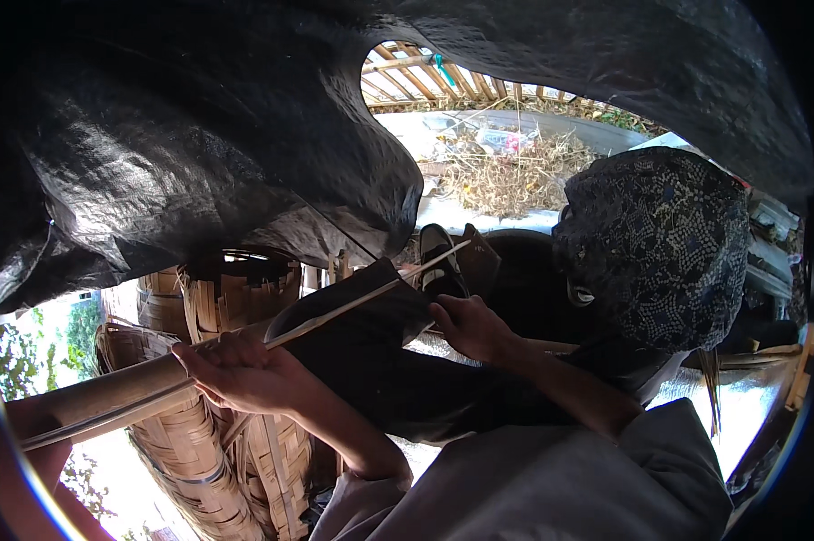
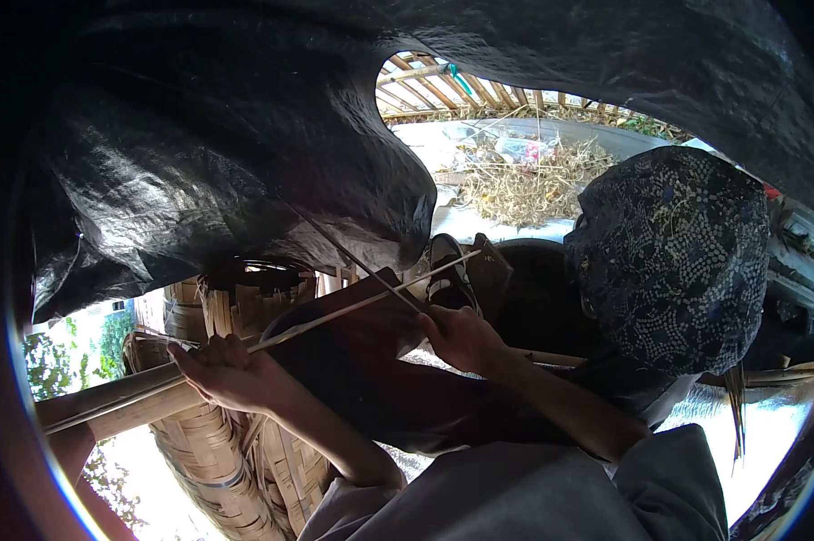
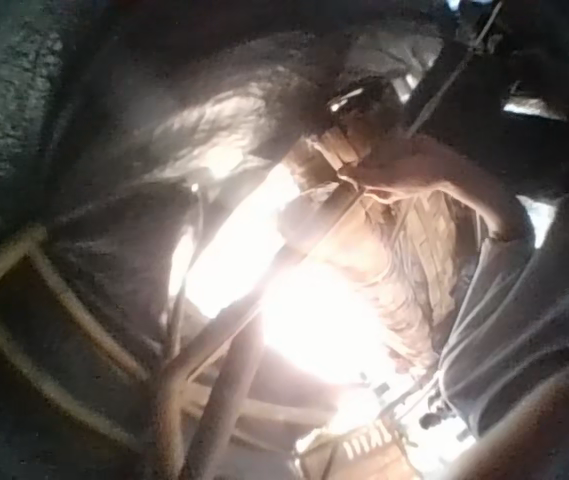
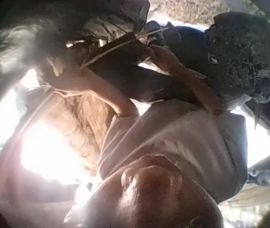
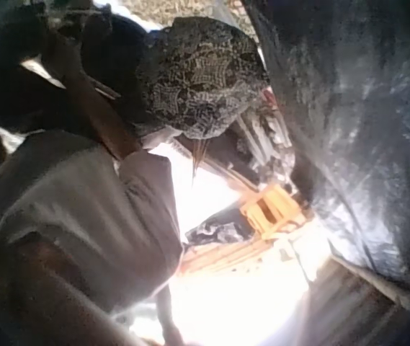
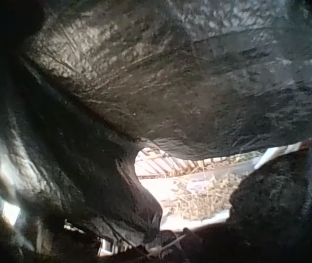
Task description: The person splits thin strips from a bamboo piece using a machete, then scrapes and trims the length of a bamboo stick with the blade.
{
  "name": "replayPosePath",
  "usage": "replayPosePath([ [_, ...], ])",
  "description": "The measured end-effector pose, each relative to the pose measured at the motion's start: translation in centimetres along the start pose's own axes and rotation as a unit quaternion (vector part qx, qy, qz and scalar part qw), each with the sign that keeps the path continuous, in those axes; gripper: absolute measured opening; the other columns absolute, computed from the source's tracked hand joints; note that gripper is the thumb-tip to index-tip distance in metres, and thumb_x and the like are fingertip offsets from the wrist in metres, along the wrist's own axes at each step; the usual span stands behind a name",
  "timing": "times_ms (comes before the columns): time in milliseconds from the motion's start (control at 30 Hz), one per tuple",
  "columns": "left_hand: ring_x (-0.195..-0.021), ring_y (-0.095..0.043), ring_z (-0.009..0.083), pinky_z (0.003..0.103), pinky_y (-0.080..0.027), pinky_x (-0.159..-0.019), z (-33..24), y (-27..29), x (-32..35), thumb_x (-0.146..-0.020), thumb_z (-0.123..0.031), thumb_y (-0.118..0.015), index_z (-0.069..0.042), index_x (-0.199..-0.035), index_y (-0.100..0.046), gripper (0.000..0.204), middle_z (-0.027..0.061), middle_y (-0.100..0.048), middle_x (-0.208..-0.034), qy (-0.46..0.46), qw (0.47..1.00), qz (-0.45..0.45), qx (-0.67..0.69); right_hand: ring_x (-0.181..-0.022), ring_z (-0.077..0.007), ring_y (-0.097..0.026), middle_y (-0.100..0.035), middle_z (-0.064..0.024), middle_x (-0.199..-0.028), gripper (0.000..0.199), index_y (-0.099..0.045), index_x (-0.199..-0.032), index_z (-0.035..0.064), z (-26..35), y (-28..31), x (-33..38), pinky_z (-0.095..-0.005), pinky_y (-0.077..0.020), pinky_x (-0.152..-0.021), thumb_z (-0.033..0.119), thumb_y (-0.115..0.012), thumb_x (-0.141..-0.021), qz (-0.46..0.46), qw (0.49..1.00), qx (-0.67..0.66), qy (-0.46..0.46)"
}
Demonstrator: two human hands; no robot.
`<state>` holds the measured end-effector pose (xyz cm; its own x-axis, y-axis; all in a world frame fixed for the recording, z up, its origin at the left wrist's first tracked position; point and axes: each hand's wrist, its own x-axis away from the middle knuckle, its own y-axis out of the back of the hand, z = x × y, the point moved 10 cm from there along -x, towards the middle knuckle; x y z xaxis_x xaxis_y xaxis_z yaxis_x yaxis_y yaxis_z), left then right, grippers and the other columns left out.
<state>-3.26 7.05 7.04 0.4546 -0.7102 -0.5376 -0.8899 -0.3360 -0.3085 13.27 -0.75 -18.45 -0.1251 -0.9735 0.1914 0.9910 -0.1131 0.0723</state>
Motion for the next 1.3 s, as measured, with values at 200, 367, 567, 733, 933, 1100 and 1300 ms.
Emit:
replayPosePath([
  [200,-0.037,-0.014,0.0037,0.02,-0.014,-0.032,-0.3,0.6,0.3,-0.088,-0.019,-0.05,-0.014,-0.055,-0.033,0.038,-0.0053,-0.018,-0.044,-0.01,0.998,-0.051,-0.044,-0.069,-0.0399,-0.057,-0.057,-0.0219,-0.066,0.035,-0.053,-0.08,0.0021,1.0,-0.9,0.2,-0.0455,-0.0466,-0.06,0.031,-0.037,-0.09,0.045,0.999,0.017,0.001],
  [367,-0.038,-0.014,0.0037,0.02,-0.013,-0.031,0.2,0.6,-0.2,-0.088,-0.018,-0.05,-0.014,-0.055,-0.034,0.037,-0.0054,-0.018,-0.045,0.009,0.999,-0.03,-0.019,-0.071,-0.04,-0.057,-0.058,-0.0224,-0.07,0.035,-0.055,-0.082,0.0022,-1.2,-0.4,1.0,-0.0451,-0.0468,-0.061,0.031,-0.038,-0.09,0.023,0.999,0.038,-0.027],
  [567,-0.038,-0.014,0.0033,0.02,-0.013,-0.032,0.0,0.8,-0.4,-0.089,-0.019,-0.049,-0.016,-0.054,-0.029,0.041,-0.0059,-0.018,-0.045,0.006,1.0,-0.005,0.005,-0.073,-0.0395,-0.057,-0.058,-0.0221,-0.071,0.035,-0.055,-0.08,0.0013,-6.0,0.3,1.8,-0.0442,-0.0469,-0.062,0.031,-0.039,-0.09,0.01,0.995,0.008,-0.094],
  [733,-0.037,-0.013,0.0032,0.019,-0.013,-0.032,0.4,1.0,-0.7,-0.089,-0.018,-0.049,-0.017,-0.053,-0.027,0.042,-0.0061,-0.018,-0.045,-0.01,0.999,-0.032,-0.033,-0.073,-0.0397,-0.057,-0.058,-0.022,-0.07,0.035,-0.055,-0.08,0.0013,0.5,-1.3,0.8,-0.0423,-0.0471,-0.062,0.03,-0.039,-0.09,0.047,0.998,-0.023,-0.031],
  [933,-0.037,-0.013,0.0033,0.019,-0.013,-0.032,0.2,1.1,-0.3,-0.088,-0.017,-0.05,-0.017,-0.053,-0.027,0.042,-0.006,-0.017,-0.044,0.001,0.999,-0.045,-0.026,-0.074,-0.0386,-0.058,-0.058,-0.021,-0.07,0.037,-0.057,-0.083,0.0006,-2.8,-0.6,0.4,-0.0419,-0.0468,-0.065,0.033,-0.039,-0.089,0.036,0.996,0.042,-0.069],
  [1100,-0.036,-0.014,0.0036,0.019,-0.013,-0.031,0.1,1.2,-0.4,-0.088,-0.018,-0.05,-0.016,-0.052,-0.028,0.042,-0.0059,-0.017,-0.043,0.007,0.999,-0.044,-0.002,-0.072,-0.0323,-0.062,-0.06,-0.0185,-0.069,0.046,-0.058,-0.083,-0.002,-10.4,0.1,1.2,-0.0404,-0.047,-0.067,0.038,-0.036,-0.09,-0.006,0.988,-0.002,-0.155],
  [1300,-0.034,-0.016,0.0044,0.02,-0.014,-0.03,0.2,0.8,-0.4,-0.089,-0.017,-0.047,-0.015,-0.052,-0.031,0.041,-0.0055,-0.019,-0.043,-0.012,0.999,-0.039,-0.024,-0.069,-0.0274,-0.061,-0.058,-0.0188,-0.068,0.044,-0.057,-0.083,-0.003,-9.7,-0.7,1.4,-0.0385,-0.0456,-0.066,0.035,-0.036,-0.091,0.029,0.975,-0.048,-0.217],
])
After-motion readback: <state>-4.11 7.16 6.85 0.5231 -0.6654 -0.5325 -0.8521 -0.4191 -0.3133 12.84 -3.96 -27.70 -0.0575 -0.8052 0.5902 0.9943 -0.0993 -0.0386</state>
